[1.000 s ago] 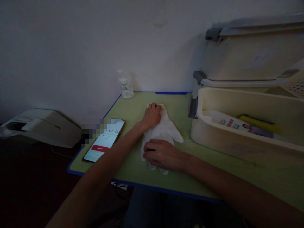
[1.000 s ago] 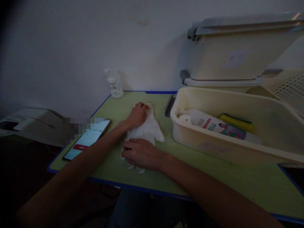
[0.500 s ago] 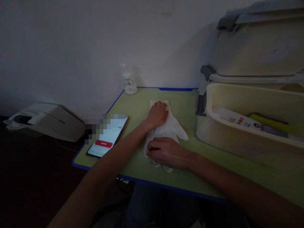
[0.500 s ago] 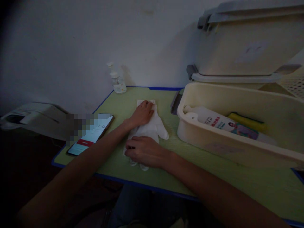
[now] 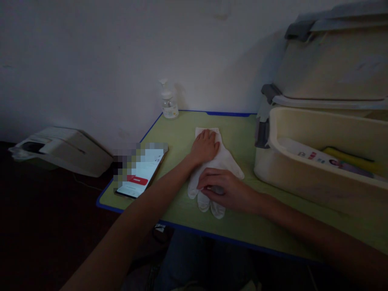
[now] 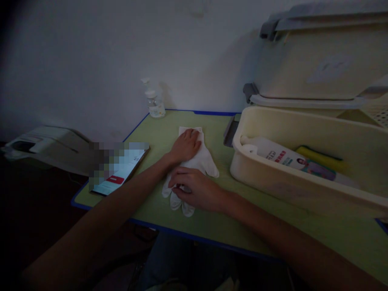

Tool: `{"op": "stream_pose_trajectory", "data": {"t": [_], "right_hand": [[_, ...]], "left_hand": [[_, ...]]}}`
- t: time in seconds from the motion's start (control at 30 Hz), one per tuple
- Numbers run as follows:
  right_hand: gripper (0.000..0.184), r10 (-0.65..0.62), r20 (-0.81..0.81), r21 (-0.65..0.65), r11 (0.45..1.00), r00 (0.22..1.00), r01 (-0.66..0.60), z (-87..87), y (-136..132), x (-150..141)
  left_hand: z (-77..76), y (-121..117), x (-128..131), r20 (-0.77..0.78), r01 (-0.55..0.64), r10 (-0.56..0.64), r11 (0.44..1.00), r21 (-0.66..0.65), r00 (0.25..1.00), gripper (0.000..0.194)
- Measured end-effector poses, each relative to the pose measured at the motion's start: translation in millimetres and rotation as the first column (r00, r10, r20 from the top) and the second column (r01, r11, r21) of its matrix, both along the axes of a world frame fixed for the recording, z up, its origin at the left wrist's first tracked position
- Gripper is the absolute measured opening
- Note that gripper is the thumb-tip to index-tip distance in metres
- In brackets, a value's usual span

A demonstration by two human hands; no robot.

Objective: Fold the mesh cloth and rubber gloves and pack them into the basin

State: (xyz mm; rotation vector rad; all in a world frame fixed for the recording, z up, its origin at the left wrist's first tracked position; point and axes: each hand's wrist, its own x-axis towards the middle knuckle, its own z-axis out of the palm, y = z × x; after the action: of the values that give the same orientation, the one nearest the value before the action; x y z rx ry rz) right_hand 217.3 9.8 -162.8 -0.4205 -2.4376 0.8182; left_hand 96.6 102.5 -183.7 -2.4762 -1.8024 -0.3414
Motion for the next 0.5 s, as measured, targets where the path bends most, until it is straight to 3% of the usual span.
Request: {"op": "stream_pose_trajectory", "data": {"t": [0.2,0.5], "right_hand": [[0.006,0.087,0.131,-0.057,0.995,0.988,-0.080,1.3,-11.0,10.7],[0.014,0.138,0.126,0.037,0.989,0.982,-0.143,-7.4,-12.1,12.0]], "left_hand": [[1.2,-0.6,-0.1,0.005,-0.011,0.011,1.000,-0.021,1.000,0.044],[2.2,-0.9,0.3,0.004,-0.015,0.015,0.999,-0.029,1.000,0.043]]}}
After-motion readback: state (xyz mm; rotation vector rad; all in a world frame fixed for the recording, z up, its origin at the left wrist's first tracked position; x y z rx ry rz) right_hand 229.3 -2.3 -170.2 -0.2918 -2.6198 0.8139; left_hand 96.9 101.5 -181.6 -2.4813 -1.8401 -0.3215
